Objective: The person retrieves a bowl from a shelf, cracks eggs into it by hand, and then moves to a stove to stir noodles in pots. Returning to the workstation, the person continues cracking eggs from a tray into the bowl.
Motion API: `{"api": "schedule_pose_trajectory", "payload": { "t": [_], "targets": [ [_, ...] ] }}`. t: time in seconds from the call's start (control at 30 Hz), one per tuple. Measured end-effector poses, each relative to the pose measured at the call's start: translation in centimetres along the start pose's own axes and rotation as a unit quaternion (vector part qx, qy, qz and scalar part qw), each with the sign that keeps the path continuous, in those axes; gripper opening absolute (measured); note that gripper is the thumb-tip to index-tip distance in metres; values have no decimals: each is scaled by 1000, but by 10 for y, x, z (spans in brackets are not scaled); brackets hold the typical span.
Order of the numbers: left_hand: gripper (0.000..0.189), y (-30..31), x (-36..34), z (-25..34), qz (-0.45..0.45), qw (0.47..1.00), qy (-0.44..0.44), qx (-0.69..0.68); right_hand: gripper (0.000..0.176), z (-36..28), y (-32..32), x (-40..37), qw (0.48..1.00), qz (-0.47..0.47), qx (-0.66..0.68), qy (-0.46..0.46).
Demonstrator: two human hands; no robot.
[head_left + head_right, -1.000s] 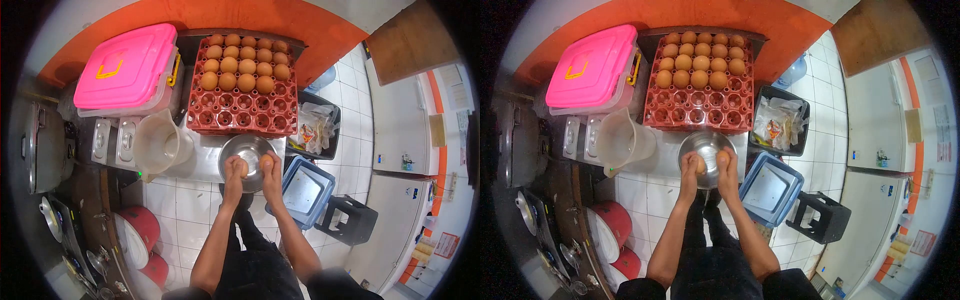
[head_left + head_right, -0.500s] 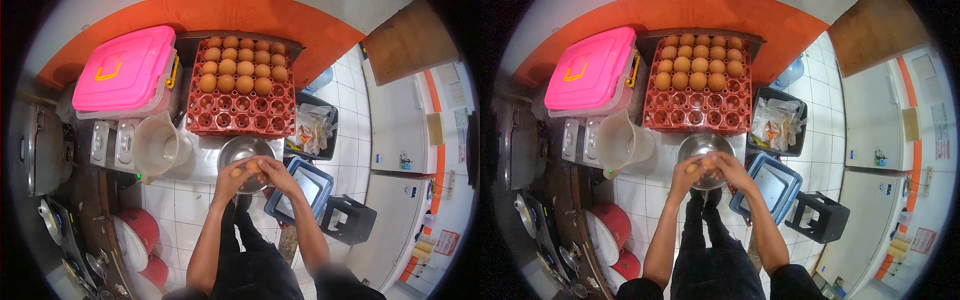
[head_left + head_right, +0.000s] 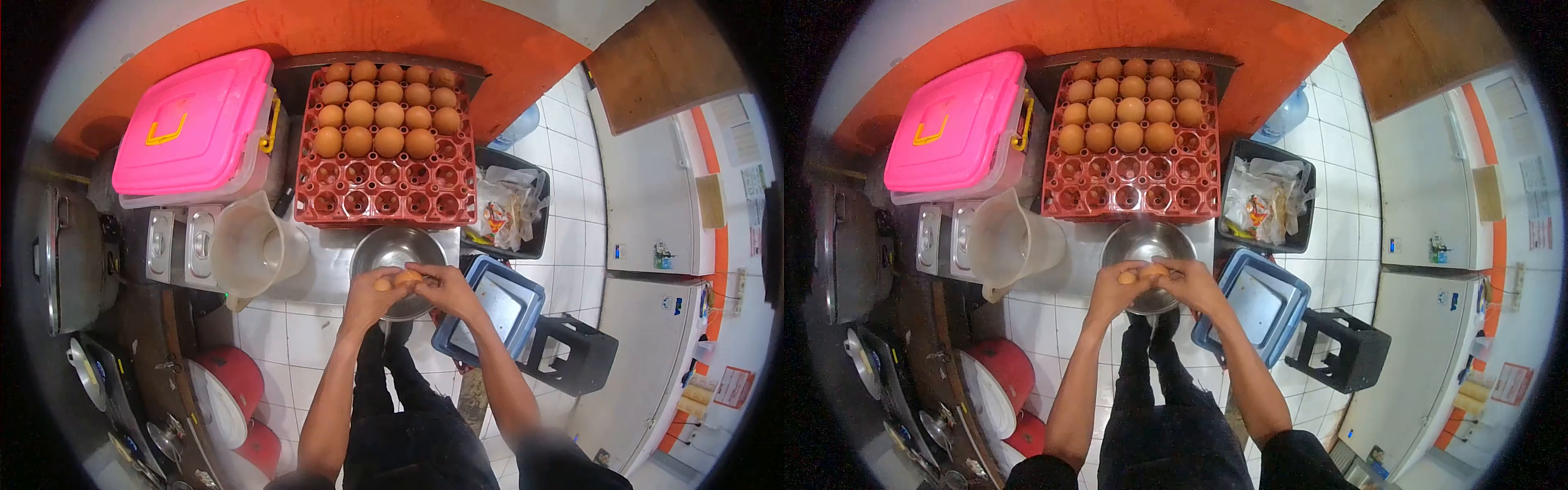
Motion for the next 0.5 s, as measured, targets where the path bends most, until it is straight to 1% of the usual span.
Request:
{"api": "schedule_pose_trajectory", "payload": {
  "t": [0.07,0.17,0.27,0.3,0.4,0.47,0.5],
  "targets": [
    [36,0,3,0,2,999,-38,32,46,1,-2,2,999,26,-20,11],
    [37,-2,3,4,6,994,-75,73,48,9,-3,2,1000,28,-2,-12],
    [37,-2,1,12,15,988,-109,107,48,14,-5,4,999,23,44,-7],
    [38,-2,0,14,19,985,-122,117,48,13,-4,5,999,25,34,14],
    [38,-1,-2,22,17,973,-201,112,48,3,1,6,996,37,3,77],
    [37,-1,-3,28,23,967,-223,124,48,-6,4,6,992,50,-24,117],
    [36,0,-4,31,27,963,-233,131,48,-5,4,7,992,50,-25,110]
  ]
}}
Point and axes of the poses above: each hand's wrist, its own x-axis towards the middle knuckle, its own y-axis out of the back of the hand, z = x × y, the point moved 8 cm from there along x, towards the middle knuckle, and after that the axes turned 9 degrees about -x, right-handed, at the moved point
